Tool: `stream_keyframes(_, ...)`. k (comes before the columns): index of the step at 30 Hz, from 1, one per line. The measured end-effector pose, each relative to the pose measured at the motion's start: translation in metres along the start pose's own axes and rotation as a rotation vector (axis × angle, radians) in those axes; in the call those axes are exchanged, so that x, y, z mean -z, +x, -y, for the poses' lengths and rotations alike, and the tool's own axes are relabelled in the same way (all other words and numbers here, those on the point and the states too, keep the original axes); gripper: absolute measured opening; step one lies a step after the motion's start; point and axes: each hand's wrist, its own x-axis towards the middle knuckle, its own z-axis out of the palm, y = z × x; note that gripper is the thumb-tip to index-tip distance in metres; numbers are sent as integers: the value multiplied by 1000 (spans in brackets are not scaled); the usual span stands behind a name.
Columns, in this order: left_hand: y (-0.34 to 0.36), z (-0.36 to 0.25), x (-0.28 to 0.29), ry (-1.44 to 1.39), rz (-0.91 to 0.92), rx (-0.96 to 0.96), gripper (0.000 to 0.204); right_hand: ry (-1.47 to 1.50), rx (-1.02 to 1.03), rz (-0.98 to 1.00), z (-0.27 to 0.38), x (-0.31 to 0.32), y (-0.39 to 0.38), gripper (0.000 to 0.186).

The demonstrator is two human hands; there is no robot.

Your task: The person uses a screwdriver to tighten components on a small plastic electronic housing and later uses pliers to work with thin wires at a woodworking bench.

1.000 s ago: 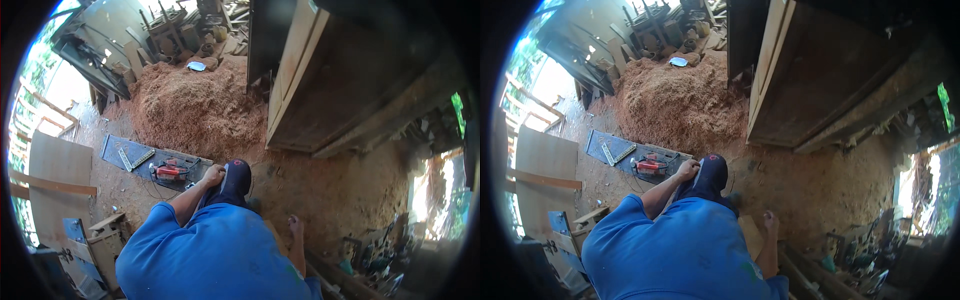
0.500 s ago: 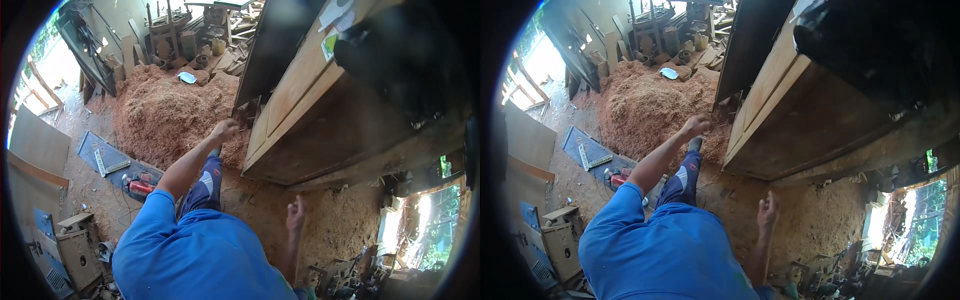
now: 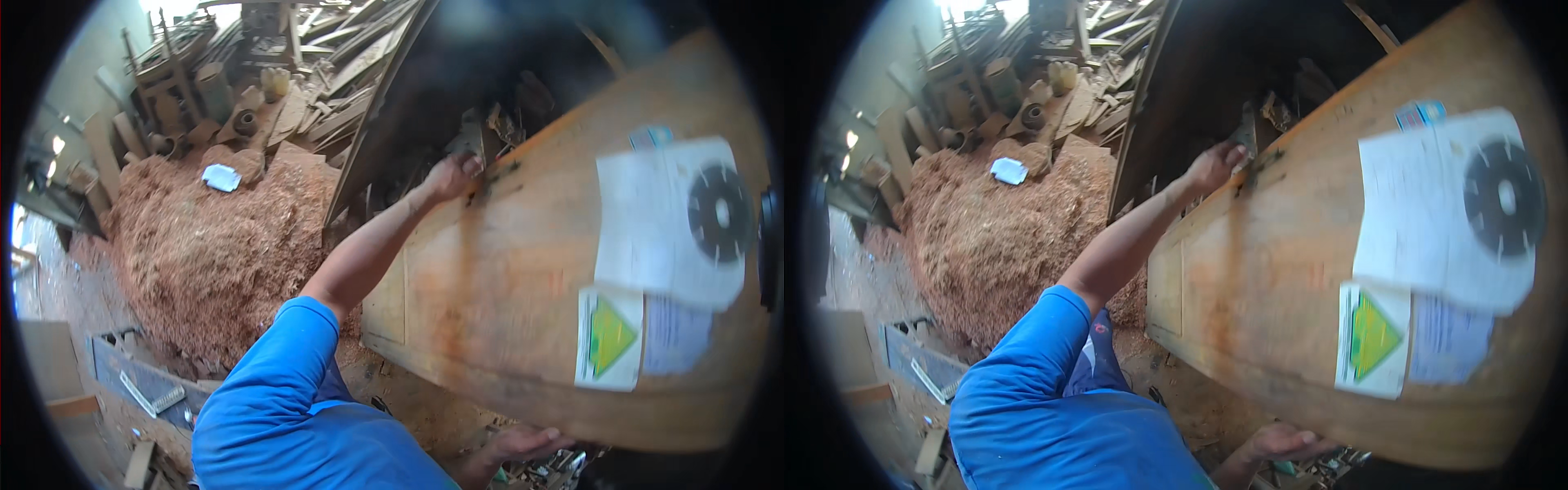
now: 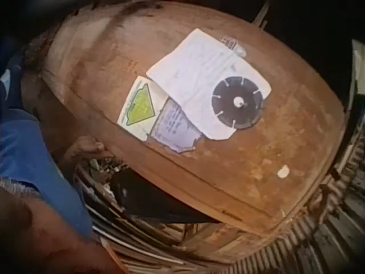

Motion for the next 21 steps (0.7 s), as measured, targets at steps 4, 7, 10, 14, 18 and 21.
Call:
stream_keyframes(4, 10, 11, -15, -152, 217, 3, 59, -661, -257, -262, -12, -6, 3, 70)
stream_keyframes(7, -1, 13, -19, -274, 187, 119, 59, -503, -440, -431, -10, -18, 4, 71)
stream_keyframes(10, -8, 14, -26, -152, 74, -97, 58, -504, -482, -495, 11, -39, 13, 69)
stream_keyframes(14, 45, 28, -19, -102, 118, 151, 50, -267, -500, -480, 7, -26, 6, 78)
stream_keyframes(18, 198, 64, -30, 440, -300, -356, 34, -374, -440, -514, 10, -50, 17, 79)
stream_keyframes(21, 264, 69, -45, 723, 142, -329, 32, -324, -565, -743, 23, -72, 33, 73)
